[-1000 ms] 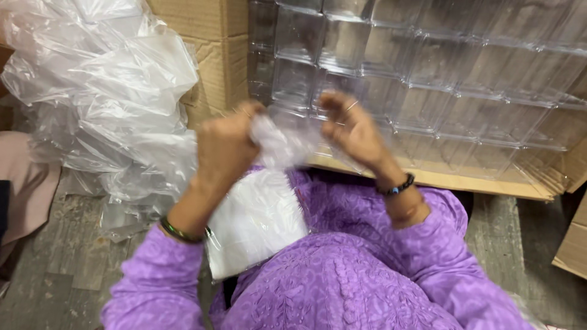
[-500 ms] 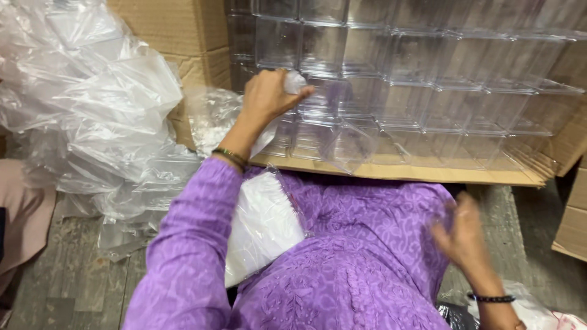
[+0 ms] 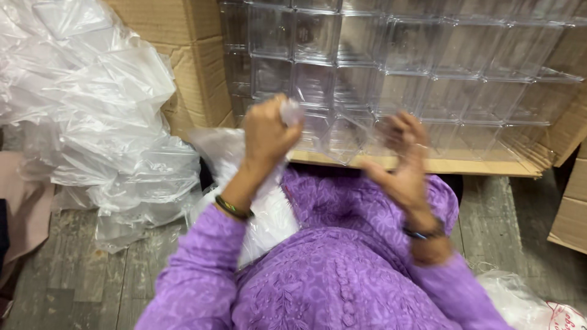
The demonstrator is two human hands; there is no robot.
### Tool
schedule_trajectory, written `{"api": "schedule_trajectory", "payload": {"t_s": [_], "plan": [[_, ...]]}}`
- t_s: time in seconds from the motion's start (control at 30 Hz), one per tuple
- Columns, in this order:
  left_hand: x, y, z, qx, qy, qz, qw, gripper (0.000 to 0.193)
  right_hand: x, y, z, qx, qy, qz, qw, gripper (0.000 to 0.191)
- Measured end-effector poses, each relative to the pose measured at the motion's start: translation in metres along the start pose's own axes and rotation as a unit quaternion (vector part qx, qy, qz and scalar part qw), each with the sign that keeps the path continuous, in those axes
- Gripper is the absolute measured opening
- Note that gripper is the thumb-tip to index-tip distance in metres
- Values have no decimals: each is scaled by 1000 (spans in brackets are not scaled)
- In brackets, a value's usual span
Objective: The person sits on the floor and packs clear plastic boxes. They place each box into a plastic bag, wrap the bag around it, and set the wrapped box into a cardboard carton, repeating this for box after box.
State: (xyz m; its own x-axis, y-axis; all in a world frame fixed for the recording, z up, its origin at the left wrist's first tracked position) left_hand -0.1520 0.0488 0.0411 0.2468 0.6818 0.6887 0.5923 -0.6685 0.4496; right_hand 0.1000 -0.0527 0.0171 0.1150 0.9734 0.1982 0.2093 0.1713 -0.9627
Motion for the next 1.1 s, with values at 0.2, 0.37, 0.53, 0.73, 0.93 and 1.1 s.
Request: {"api": "schedule_trajectory", "payload": {"t_s": [0.2,0.37,0.53,0.73,0.93,1.1], "plan": [[-44,18,-17,-402,77,-196,891,53,14,8,77,326,-76,35,942,80],[-84,31,14,-722,-26,-396,567,83,3,16,66,352,-81,72,930,73],[-105,45,53,-730,-101,-311,600,97,-10,26,69,296,-42,95,949,75],[-86,31,49,-685,-60,-210,695,104,-10,-2,60,182,-22,29,983,71],[-87,28,29,-638,-55,-226,734,117,-20,-24,70,196,-120,30,973,82],[-86,28,20,-555,-53,-216,802,113,-25,-27,71,197,-149,28,969,82]]}}
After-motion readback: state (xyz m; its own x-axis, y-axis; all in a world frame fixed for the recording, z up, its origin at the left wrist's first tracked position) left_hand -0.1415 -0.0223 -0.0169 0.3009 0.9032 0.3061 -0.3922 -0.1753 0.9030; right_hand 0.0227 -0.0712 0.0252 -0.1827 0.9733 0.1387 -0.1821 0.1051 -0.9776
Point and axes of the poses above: each hand's wrist, its own x-axis towards the middle knuckle, its own z-axis out of the palm, y = z × x, the point moved 7 cm from there along x, towards the middle knuckle, and after that the axes turned 11 degrees about z, right-handed, at the moved point
